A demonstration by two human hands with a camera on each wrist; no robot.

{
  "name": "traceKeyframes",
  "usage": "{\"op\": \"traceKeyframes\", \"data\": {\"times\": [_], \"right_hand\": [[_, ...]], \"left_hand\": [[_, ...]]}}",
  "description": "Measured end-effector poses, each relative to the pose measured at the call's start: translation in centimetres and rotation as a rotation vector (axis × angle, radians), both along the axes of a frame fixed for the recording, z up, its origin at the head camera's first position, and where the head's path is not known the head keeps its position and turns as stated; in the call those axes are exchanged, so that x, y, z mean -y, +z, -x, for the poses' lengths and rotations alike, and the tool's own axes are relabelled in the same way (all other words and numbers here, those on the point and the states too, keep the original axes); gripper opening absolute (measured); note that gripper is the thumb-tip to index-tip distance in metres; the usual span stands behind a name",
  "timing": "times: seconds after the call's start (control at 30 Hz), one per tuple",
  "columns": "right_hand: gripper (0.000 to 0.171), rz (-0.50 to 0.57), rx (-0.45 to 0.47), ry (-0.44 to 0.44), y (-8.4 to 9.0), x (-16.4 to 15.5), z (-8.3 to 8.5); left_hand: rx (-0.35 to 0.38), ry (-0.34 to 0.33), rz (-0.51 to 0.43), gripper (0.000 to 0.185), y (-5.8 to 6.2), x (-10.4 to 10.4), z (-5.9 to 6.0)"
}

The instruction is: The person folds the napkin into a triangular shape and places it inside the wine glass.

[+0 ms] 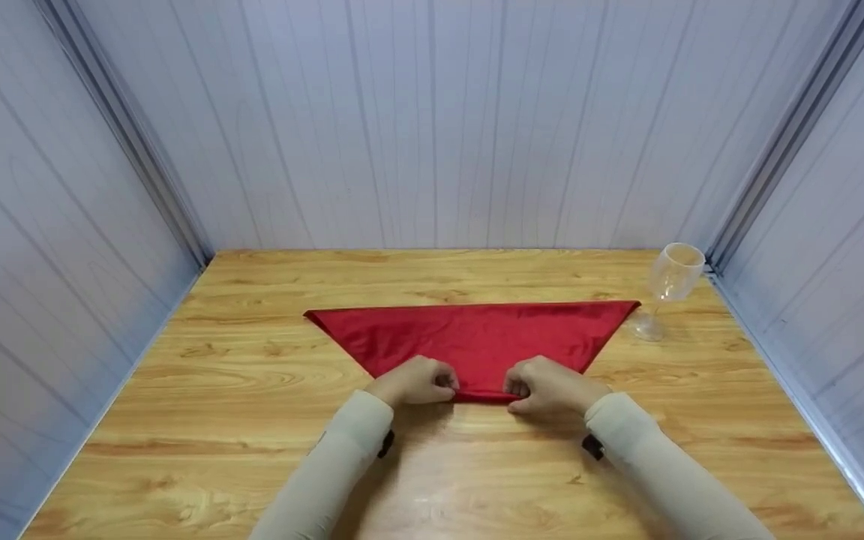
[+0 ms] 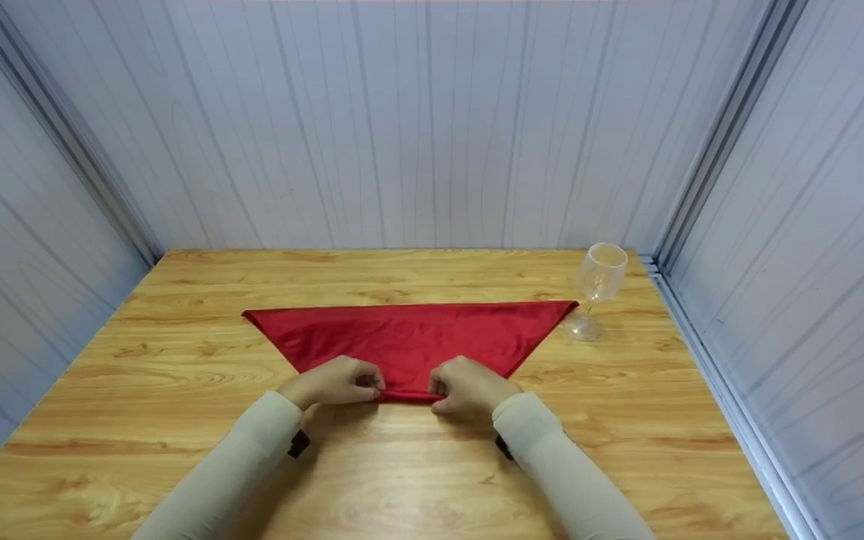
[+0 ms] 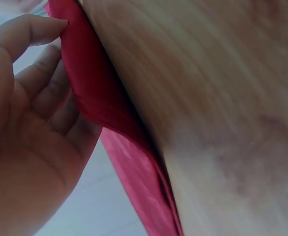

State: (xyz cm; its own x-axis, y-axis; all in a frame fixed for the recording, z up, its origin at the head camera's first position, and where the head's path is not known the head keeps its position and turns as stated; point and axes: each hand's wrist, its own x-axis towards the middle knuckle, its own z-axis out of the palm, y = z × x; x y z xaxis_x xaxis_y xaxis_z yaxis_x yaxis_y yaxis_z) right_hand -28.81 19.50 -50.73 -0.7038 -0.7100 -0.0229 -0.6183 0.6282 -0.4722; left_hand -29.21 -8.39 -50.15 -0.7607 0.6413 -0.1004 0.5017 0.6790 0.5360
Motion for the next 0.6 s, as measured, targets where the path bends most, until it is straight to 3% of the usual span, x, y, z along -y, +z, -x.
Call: {"op": "traceKeyframes", "data": {"times": [0.13,0.37,0.6], "right_hand": [[0.009,0.015,-0.016,0.025,-0.27,0.01,0.19],[0.007,0.004,-0.022,0.012,-0.09,0.01,0.34],[0.004,0.013,-0.049,0.040,-0.30,-0.21,0.42]], "left_hand": [[0.079,0.040,-0.032,0.004,-0.23,0.37,0.24],[0.089,0.058,-0.073,0.007,-0.47,0.60,0.55],[0.152,0.058,-0.124,0.011,-0.81,0.77,0.53]]}}
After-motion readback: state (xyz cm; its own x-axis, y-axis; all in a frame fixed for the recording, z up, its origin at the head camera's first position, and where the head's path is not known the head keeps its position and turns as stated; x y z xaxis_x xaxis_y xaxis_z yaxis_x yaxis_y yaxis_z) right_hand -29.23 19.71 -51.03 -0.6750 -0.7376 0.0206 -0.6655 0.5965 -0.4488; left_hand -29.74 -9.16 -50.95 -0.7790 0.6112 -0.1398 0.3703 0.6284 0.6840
